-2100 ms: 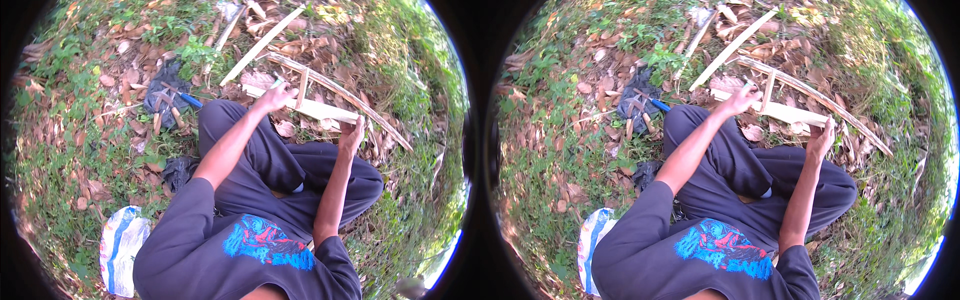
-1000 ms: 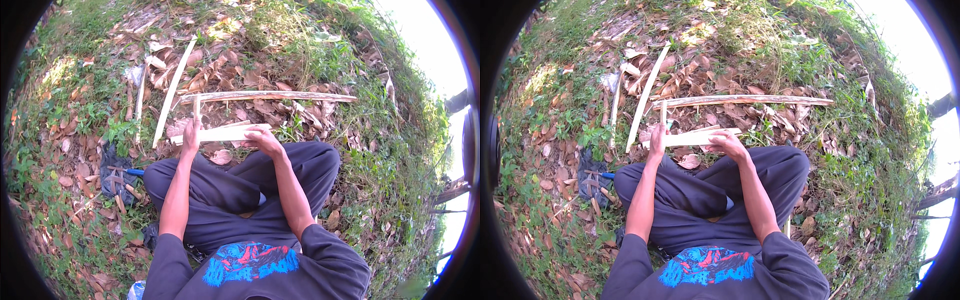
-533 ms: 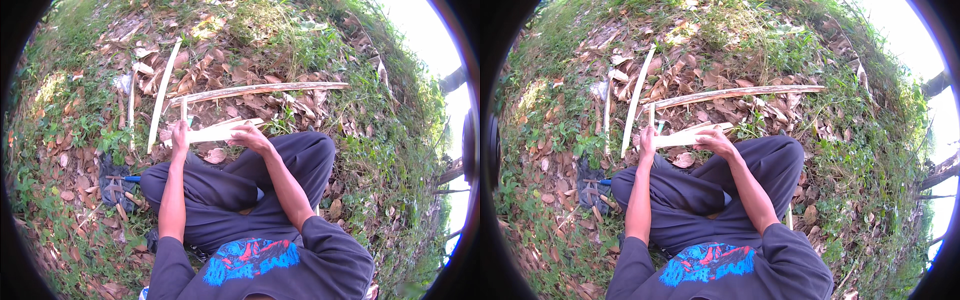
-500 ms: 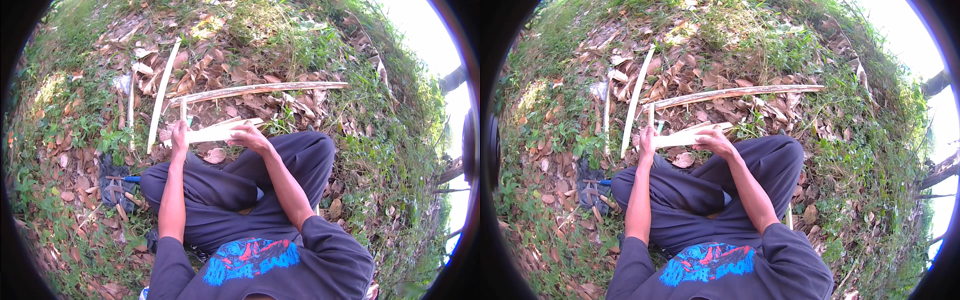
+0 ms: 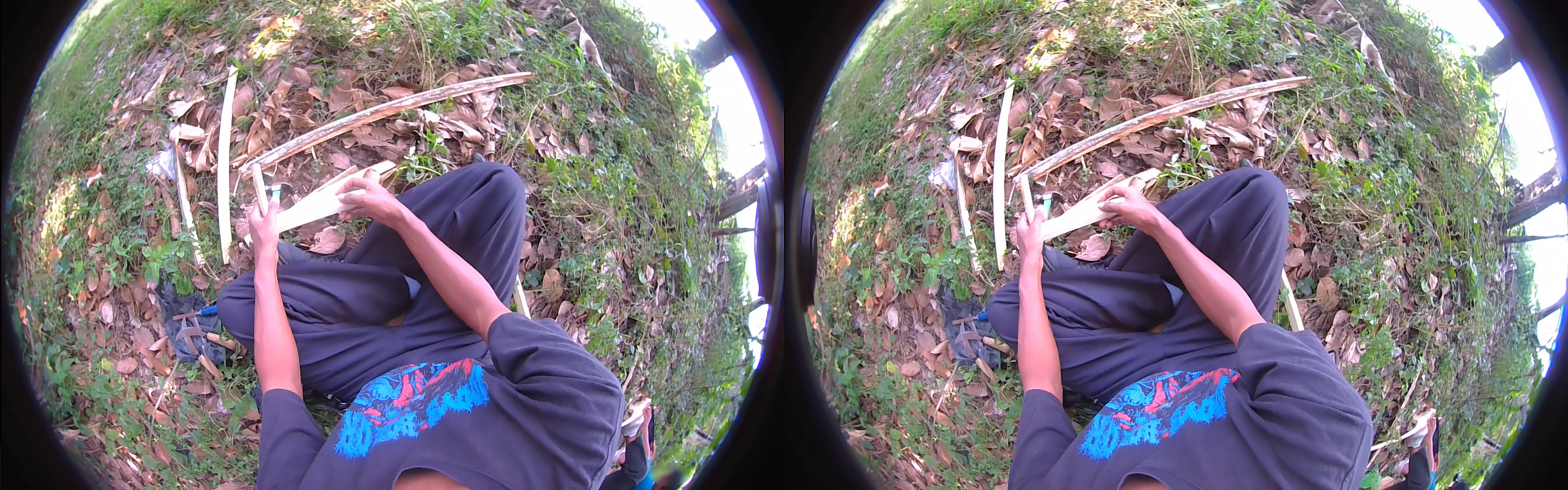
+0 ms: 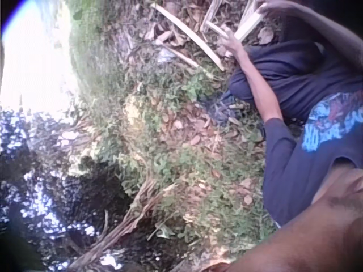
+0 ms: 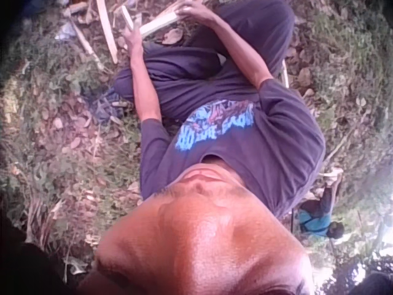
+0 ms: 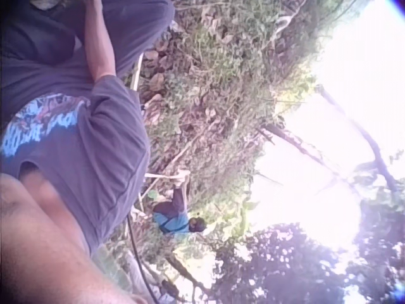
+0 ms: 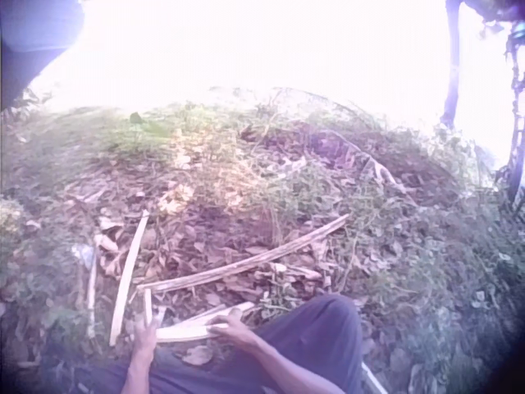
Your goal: The person sits on the ground and uses a small axe to split and shape thin wooden sticks. They repeatedly strike the wood to create notches and refine the pieces, occasionally adjusting the wood's position on the ground.
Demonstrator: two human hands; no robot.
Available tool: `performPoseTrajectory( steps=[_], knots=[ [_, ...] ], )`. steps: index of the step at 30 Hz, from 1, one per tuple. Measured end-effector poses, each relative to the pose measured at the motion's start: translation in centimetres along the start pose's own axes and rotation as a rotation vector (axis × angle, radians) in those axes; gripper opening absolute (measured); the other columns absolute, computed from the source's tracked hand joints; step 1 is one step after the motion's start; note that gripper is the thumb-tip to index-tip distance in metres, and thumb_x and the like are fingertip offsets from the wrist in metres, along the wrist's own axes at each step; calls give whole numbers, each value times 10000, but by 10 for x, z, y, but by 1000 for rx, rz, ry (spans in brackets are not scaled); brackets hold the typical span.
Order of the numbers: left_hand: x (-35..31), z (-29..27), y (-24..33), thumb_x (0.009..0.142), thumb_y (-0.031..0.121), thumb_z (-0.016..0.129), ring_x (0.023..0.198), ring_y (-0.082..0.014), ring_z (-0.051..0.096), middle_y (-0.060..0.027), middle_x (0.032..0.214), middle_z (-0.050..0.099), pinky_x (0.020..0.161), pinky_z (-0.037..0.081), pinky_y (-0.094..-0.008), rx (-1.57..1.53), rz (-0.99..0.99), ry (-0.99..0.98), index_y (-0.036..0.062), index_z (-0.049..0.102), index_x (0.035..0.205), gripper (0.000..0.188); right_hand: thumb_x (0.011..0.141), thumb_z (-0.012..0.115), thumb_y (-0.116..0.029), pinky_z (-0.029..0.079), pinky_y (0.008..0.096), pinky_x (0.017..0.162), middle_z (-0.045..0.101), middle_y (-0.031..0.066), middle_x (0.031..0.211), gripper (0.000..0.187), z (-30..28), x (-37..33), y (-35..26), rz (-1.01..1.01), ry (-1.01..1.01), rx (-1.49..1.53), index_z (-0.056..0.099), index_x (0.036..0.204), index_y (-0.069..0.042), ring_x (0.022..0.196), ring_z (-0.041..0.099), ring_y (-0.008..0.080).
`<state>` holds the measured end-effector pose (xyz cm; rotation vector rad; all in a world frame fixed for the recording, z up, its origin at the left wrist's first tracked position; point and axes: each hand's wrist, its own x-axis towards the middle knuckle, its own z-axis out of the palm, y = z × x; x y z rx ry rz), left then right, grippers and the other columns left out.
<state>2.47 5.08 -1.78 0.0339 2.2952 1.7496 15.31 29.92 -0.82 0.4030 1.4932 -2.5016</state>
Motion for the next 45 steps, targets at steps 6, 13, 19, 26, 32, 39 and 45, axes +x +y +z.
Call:
performPoseTrajectory(
  steps=[6, 13, 19, 26, 32, 39, 45],
  knots=[
    [-2, 2, 2, 952, 236, 663, 713, -121, 520, -16, 788, 530, 647, 425, -302, 51, -8, 14, 16, 592, 912, 234, 957, 664, -166, 614, 295, 741, 646, 169, 1050, 278, -1, 2, 4, -14, 35, 1, 565, 1136, 23, 846, 727, 241],
    [-7, 4, 4, 946, 216, 642, 676, -119, 495, -18, 775, 517, 616, 405, -304, 65, 5, 27, 18, 580, 890, 215, 966, 658, -180, 615, 285, 646, 667, 134, 961, 243, 2, 5, 6, -22, 75, -2, 562, 1094, 3, 745, 729, 213],
    [5, -5, -11, 972, 255, 644, 656, -104, 540, -10, 770, 565, 576, 429, -278, -96, -2, 88, 35, 609, 965, 223, 1005, 567, -380, 569, 307, 707, 700, 126, 961, 425, -10, 17, 11, -94, 289, -259, 648, 1104, 26, 895, 716, 192],
    [2, -12, -5, 970, 203, 634, 759, -157, 654, -64, 864, 659, 689, 538, -298, -410, -42, 318, -3, 584, 1070, 235, 852, 658, -151, 483, 424, 1012, 653, 245, 1166, 375, -34, 25, 29, -242, 469, -1092, 646, 1155, 68, 1145, 612, 371],
    [0, -12, 8, 961, 226, 623, 808, -186, 679, -105, 910, 675, 696, 555, -316, -353, -72, 484, -20, 569, 1060, 271, 822, 600, -53, 455, 469, 1020, 542, 242, 1309, 331, -38, 53, 39, -474, 513, -1382, 620, 1137, 45, 1219, 525, 388],
    [0, -20, 1, 953, 238, 611, 882, -228, 686, -144, 1023, 663, 742, 566, -350, -440, -81, 548, -52, 561, 1152, 355, 757, 716, -123, 463, 476, 1011, 570, 188, 1274, 552, -41, 68, 40, -317, 418, -1542, 567, 1283, -50, 1199, 545, 378],
    [1, -15, 8, 952, 234, 610, 811, -213, 688, -134, 967, 668, 693, 568, -347, -422, -80, 555, -41, 550, 1126, 331, 711, 706, -92, 470, 479, 983, 605, 212, 1192, 566, -60, 81, 51, -365, 503, -1443, 591, 1264, -56, 1132, 565, 404]
  ],
)
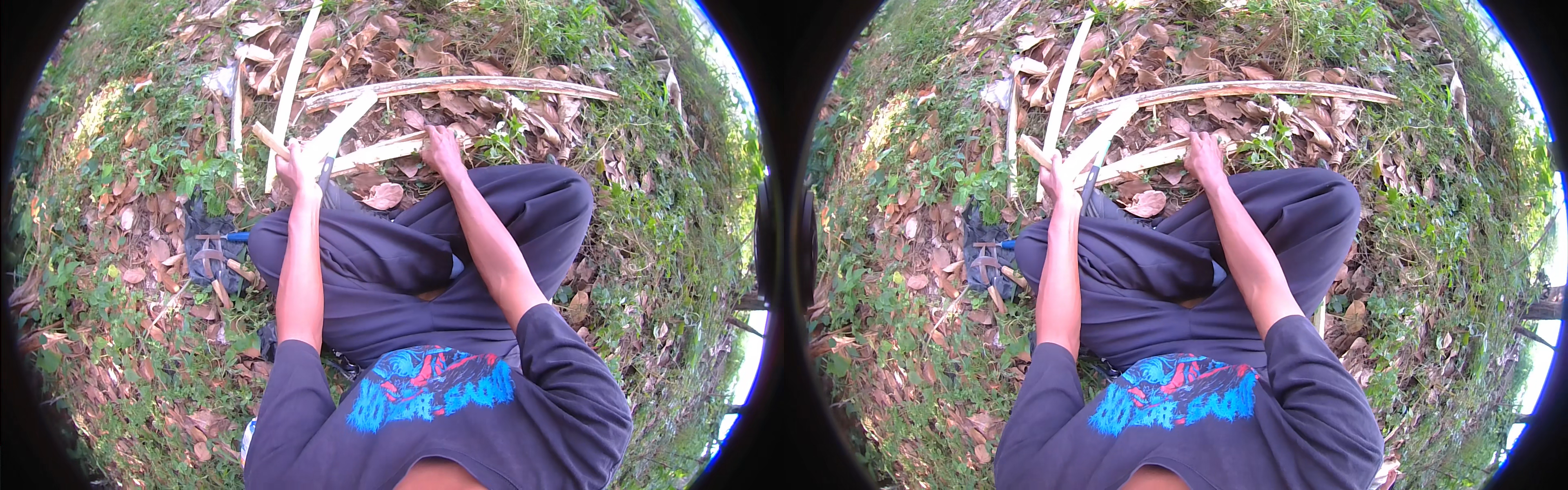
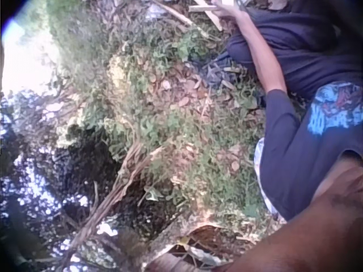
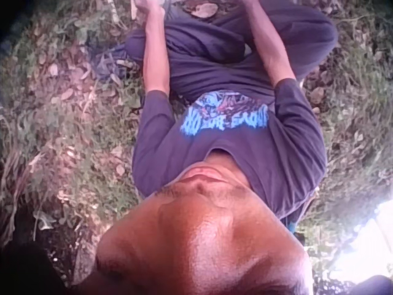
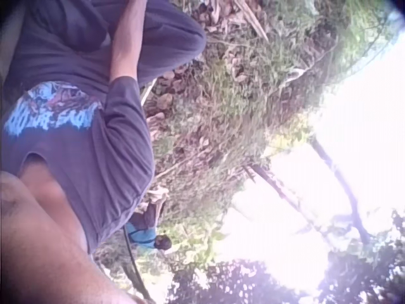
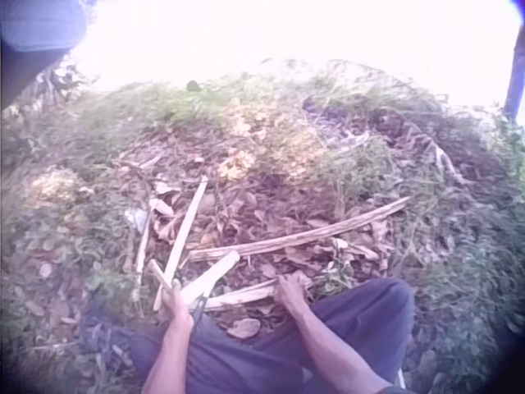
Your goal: The person sits on the ground and uses a small axe to split and shape thin wooden sticks. They repeatedly strike the wood to create notches and refine the pieces, occasionally adjusting the wood's position on the ground.
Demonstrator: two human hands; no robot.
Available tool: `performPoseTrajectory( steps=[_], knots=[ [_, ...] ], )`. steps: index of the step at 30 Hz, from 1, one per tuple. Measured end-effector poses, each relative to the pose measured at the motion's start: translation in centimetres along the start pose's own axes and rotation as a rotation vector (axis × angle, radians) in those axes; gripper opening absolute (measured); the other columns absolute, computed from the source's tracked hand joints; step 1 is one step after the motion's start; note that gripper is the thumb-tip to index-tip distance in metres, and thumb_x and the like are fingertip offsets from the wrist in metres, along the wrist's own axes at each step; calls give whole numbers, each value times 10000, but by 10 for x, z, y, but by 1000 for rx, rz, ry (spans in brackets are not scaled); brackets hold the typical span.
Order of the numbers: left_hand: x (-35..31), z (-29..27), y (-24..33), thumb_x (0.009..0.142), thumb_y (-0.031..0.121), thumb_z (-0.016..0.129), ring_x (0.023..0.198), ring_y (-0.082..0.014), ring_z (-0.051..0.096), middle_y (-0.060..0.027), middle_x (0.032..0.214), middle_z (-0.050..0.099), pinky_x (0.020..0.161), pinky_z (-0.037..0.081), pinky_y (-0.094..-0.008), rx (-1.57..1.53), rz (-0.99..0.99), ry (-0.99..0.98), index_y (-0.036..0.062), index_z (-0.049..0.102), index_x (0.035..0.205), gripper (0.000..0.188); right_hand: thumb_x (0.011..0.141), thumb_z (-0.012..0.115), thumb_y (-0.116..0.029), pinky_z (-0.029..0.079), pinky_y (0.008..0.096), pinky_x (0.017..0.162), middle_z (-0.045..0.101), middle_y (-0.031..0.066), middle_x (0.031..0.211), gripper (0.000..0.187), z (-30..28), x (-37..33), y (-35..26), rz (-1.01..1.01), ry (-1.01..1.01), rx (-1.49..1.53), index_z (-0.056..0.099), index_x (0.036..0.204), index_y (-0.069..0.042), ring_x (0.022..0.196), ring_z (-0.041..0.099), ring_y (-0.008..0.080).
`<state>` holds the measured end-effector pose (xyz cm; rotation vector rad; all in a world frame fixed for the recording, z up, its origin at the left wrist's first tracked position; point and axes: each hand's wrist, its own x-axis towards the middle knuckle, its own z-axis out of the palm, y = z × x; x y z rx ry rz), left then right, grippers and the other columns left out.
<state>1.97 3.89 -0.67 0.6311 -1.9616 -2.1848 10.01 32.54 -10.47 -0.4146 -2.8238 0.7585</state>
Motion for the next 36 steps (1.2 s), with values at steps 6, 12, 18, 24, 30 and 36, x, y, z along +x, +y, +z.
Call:
performPoseTrajectory(
  steps=[6, 12, 18, 24, 30, 36],
  knots=[
    [-8, -1, 10, 955, 238, 608, 808, -200, 685, -110, 929, 669, 687, 565, -341, -30, -16, -28, -29, 549, 1109, 314, 744, 652, -59, 467, 504, 935, 586, 205, 1143, 482, -5, -9, -16, 22, 41, -53, 598, 1224, -60, 1105, 552, 396],
    [-2, -2, 2, 952, 246, 619, 786, -193, 678, -107, 914, 669, 683, 570, -329, 15, 16, -37, -29, 550, 1102, 321, 749, 722, -119, 450, 495, 998, 567, 207, 1225, 543, -10, -12, -16, 51, -18, -34, 584, 1270, -49, 1180, 530, 398],
    [-5, 1, 6, 956, 227, 617, 767, -194, 678, -116, 924, 674, 695, 570, -328, -22, -14, -47, -26, 560, 1068, 282, 790, 708, -146, 393, 490, 1102, 483, 276, 1395, 514, -3, -26, -17, -4, 30, 79, 595, 1273, -11, 1322, 449, 421],
    [-10, 2, 7, 970, 195, 596, 769, -204, 685, -123, 917, 670, 701, 577, -335, -38, -32, -109, -33, 561, 1062, 248, 812, 676, -139, 389, 501, 1081, 508, 276, 1340, 280, -12, -23, -25, 41, 231, 145, 657, 1037, 25, 1256, 483, 424],
    [4, -3, -12, 986, 286, 605, 802, -180, 652, -88, 899, 637, 703, 541, -327, 85, -90, -208, -25, 579, 1069, 323, 851, 695, -189, 427, 463, 1028, 558, 226, 1271, 295, -36, -27, -55, 30, 308, 111, 660, 1065, 11, 1194, 537, 361],
    [-5, 3, -24, 981, 354, 637, 717, -108, 561, -9, 820, 566, 637, 448, -277, 195, -155, -479, 36, 577, 1058, 333, 900, 662, -303, 536, 382, 718, 728, 151, 851, 354, -28, -16, -35, 171, 41, 707, 656, 1016, 31, 788, 708, 262]
  ],
)
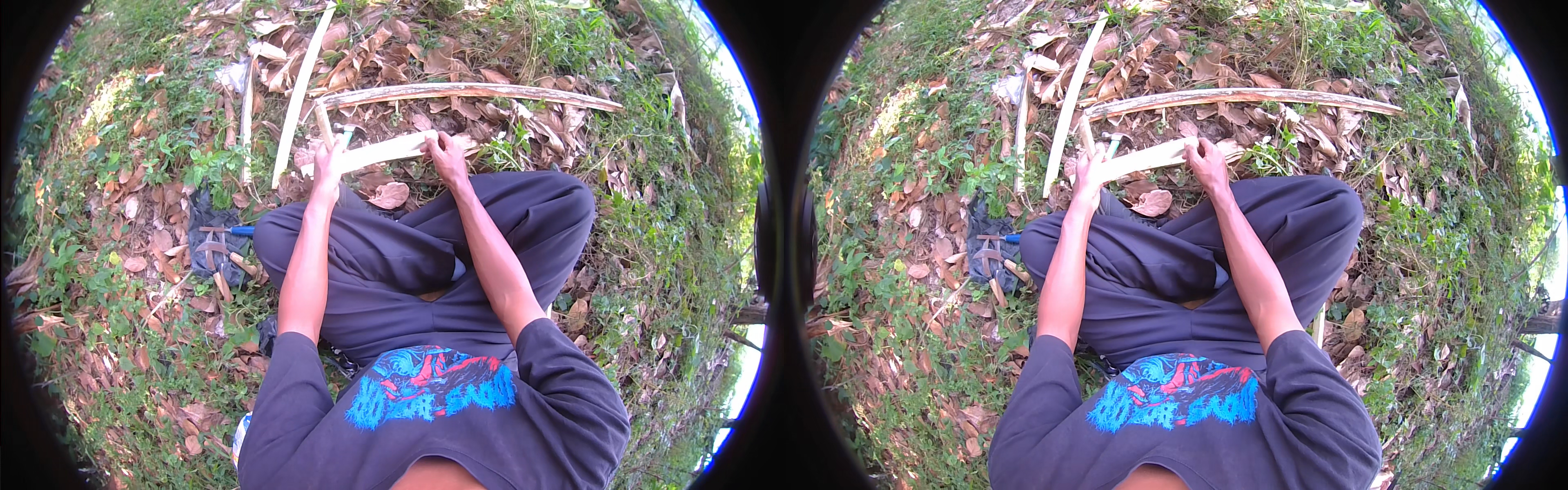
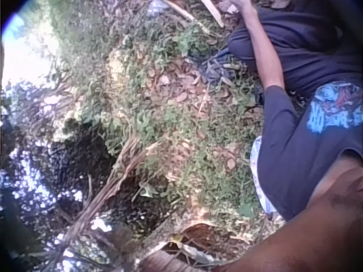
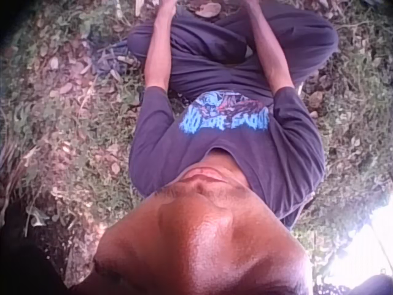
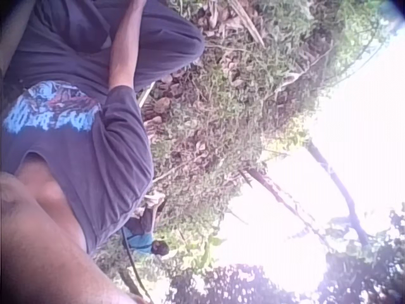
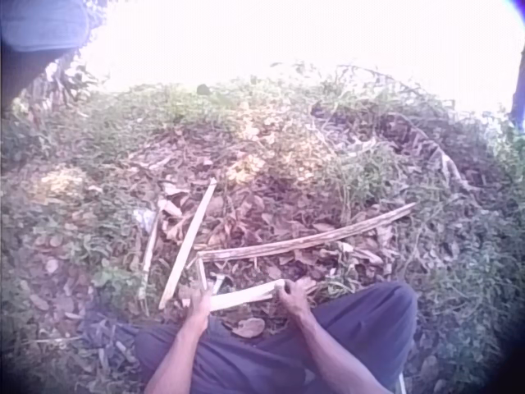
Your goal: The person sits on the ground and uses a small axe to split and shape thin wooden sticks. They repeatedly strike the wood to create notches and refine the pieces, occasionally adjusting the wood's position on the ground.
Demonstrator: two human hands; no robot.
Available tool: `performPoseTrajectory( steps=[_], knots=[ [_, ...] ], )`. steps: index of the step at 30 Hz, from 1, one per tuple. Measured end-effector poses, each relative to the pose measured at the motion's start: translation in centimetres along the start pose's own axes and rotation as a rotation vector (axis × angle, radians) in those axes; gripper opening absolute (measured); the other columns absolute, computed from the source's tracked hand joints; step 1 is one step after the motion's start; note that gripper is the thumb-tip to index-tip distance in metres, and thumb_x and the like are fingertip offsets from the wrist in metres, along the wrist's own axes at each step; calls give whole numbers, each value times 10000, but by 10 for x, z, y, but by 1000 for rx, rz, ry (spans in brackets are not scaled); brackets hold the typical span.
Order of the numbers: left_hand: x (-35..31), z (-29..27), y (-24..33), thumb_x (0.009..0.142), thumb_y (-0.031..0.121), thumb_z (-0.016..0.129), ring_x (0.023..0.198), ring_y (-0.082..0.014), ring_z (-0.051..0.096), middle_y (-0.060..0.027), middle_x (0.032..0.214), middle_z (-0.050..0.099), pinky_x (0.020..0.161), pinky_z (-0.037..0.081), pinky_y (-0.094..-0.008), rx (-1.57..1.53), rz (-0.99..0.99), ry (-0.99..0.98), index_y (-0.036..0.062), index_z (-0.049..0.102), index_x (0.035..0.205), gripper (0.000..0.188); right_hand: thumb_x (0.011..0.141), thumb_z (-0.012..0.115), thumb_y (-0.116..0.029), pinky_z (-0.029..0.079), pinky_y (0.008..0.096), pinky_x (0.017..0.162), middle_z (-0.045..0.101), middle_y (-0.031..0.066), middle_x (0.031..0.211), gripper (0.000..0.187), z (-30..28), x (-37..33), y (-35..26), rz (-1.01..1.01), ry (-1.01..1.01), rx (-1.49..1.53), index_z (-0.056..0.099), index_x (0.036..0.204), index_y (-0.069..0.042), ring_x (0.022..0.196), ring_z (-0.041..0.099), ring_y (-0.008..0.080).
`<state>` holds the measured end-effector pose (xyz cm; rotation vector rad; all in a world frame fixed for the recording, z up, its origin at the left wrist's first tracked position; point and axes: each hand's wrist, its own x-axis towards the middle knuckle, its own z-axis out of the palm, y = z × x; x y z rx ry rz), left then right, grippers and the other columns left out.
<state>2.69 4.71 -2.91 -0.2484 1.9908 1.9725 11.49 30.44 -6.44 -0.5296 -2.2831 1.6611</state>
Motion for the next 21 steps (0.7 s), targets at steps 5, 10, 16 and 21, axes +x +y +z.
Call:
performPoseTrajectory(
  steps=[5, 10, 16, 21],
  knots=[
    [-2, -2, -4, 973, 335, 658, 701, -94, 541, 5, 809, 561, 618, 425, -269, 34, 30, -21, 47, 579, 1028, 304, 914, 628, -292, 525, 340, 671, 728, 100, 736, 322, 0, -2, 2, 79, -57, -17, 666, 921, 28, 683, 692, 204],
    [-1, -2, -5, 957, 329, 680, 695, -90, 535, 7, 807, 560, 608, 422, -273, 2, 49, -30, 39, 586, 1027, 313, 915, 629, -289, 518, 351, 652, 718, 102, 708, 321, 0, -3, 0, 54, -44, -39, 672, 898, 28, 657, 679, 206],
    [5, -6, -10, 947, 315, 684, 700, -93, 547, -3, 814, 575, 601, 424, -273, 27, 16, -30, 34, 587, 1026, 307, 909, 630, -294, 523, 388, 669, 720, 115, 717, 316, 3, -1, 6, 23, -26, -87, 678, 912, 19, 672, 687, 261],
    [0, -4, -4, 944, 293, 683, 682, -95, 552, -3, 800, 582, 586, 426, -273, 37, 24, -33, 30, 585, 1023, 291, 914, 622, -305, 532, 395, 697, 726, 116, 729, 328, 4, 0, 13, 14, -34, -134, 684, 923, 17, 708, 701, 268]
  ],
)
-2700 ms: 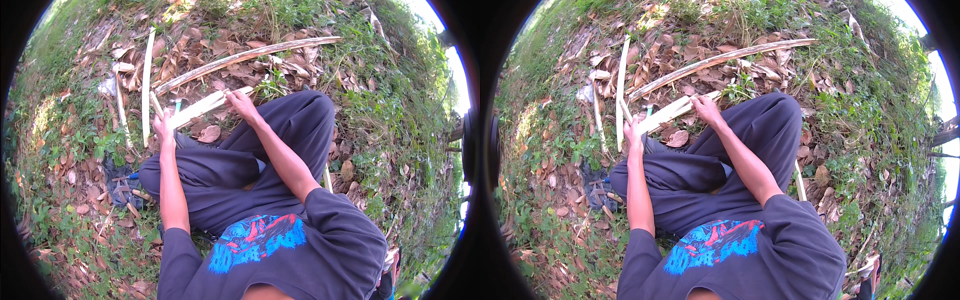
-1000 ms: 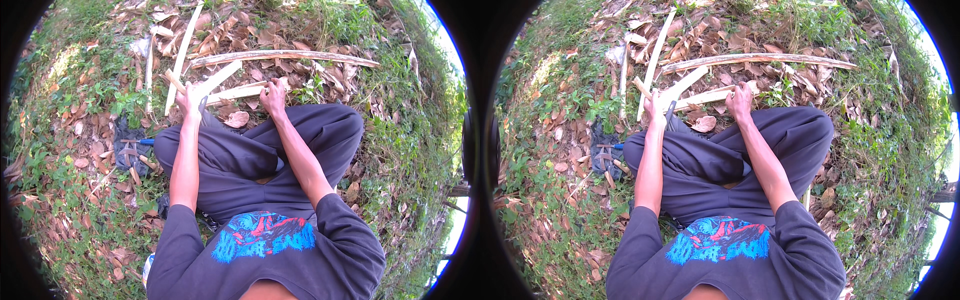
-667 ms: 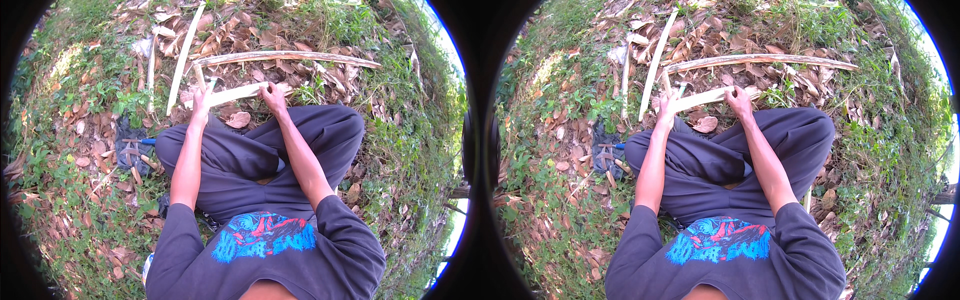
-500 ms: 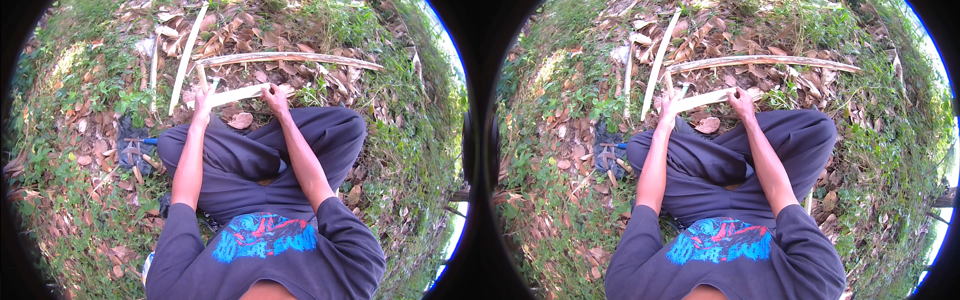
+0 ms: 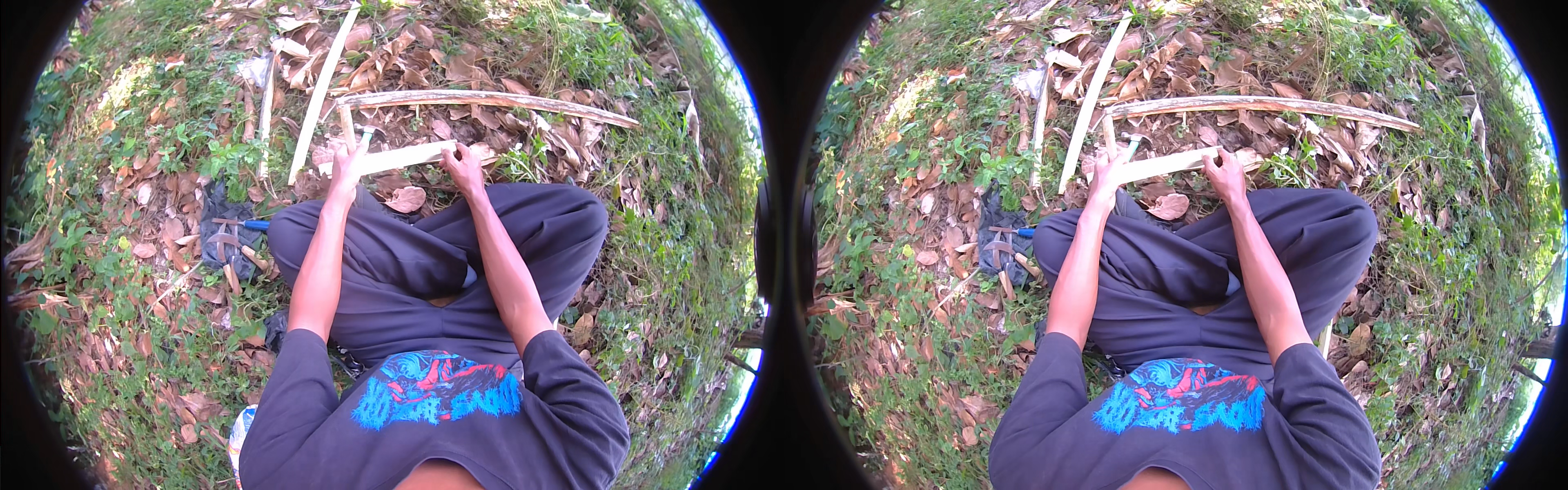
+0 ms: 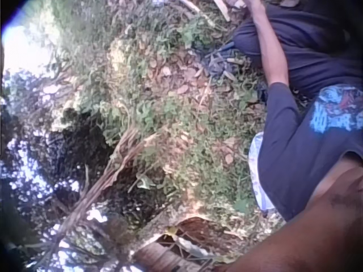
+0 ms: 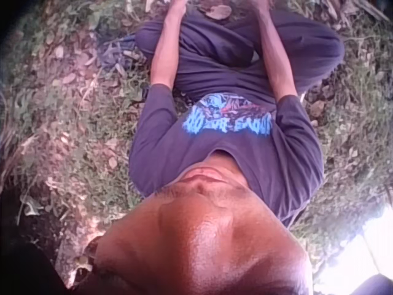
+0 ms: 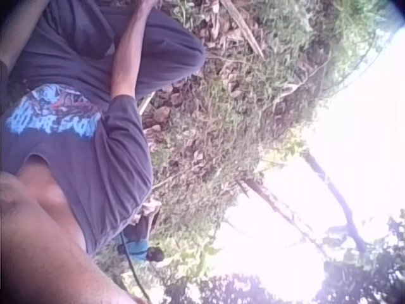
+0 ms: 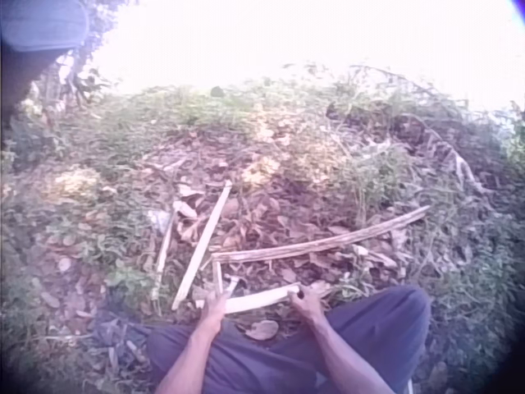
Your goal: The person sits on the ground and uses a small axe to split and shape thin wooden sticks. They repeatedly strike the wood to create notches and refine the pieces, occasionally adjusting the wood's position on the ground.
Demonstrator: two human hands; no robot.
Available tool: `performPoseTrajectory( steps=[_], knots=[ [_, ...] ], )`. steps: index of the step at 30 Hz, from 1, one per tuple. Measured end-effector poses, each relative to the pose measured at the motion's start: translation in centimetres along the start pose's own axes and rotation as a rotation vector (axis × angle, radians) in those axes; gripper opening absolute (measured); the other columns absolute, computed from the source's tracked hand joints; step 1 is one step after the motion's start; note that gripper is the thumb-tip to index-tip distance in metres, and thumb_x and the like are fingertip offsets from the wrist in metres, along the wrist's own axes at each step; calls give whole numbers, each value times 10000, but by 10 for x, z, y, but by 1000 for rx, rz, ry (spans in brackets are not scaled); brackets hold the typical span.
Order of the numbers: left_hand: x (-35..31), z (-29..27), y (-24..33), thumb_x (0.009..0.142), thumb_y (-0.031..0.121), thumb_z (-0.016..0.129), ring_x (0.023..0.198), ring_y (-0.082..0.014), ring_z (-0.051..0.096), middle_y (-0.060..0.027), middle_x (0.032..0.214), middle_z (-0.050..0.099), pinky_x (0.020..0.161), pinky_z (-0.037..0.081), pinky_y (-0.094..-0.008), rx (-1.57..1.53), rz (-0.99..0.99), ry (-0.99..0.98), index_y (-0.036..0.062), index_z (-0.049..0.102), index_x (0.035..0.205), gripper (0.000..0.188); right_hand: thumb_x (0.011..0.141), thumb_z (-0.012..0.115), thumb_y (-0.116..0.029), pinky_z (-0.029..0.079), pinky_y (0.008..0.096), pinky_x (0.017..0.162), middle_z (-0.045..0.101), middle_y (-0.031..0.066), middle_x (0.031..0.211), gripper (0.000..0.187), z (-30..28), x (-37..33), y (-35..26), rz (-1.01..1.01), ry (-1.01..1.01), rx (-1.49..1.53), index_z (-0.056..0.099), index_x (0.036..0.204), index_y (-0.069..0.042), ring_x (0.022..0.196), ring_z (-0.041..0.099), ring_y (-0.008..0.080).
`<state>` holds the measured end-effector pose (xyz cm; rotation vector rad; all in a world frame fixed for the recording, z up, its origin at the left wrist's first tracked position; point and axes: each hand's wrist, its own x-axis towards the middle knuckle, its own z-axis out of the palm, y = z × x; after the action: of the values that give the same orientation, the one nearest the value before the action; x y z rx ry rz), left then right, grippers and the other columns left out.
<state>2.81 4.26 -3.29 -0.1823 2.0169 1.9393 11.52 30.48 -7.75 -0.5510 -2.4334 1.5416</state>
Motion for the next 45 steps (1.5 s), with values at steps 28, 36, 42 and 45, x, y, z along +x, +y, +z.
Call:
performPoseTrajectory(
  steps=[28, 36, 42, 45],
  knots=[
    [104, -89, 56, 917, 433, 616, 1028, -344, 681, -246, 1048, 696, 912, 519, -443, 709, 251, 326, -40, 583, 1222, 564, 965, 684, -331, 393, 219, 465, 552, -30, 784, 241, -23, 3, 0, 316, 210, 574, 598, 987, -106, 548, 482, 55],
    [124, -95, -13, 873, 314, 639, 1130, -353, 647, -205, 1169, 680, 940, 512, -523, 978, -221, 321, 84, 648, 1214, 412, 987, 646, -371, 372, 224, 399, 561, 21, 742, 320, -32, 7, -4, 332, 355, 768, 501, 1026, -87, 501, 484, 85],
    [130, -86, -14, 884, 199, 584, 970, -415, 679, -293, 1091, 661, 823, 566, -485, 886, 99, 378, -23, 656, 1135, 343, 935, 660, -154, 500, 284, 626, 586, 101, 1008, 687, -24, -5, 7, 248, 269, 284, 303, 1506, -20, 723, 570, 142],
    [124, -66, 5, 886, 226, 580, 838, -405, 711, -301, 919, 694, 736, 578, -488, 640, 76, 257, -71, 696, 1036, 352, 910, 674, -195, 477, 339, 897, 618, 147, 1100, 686, -23, 0, 26, 219, 322, 157, 346, 1461, 48, 968, 590, 221]
  ],
)
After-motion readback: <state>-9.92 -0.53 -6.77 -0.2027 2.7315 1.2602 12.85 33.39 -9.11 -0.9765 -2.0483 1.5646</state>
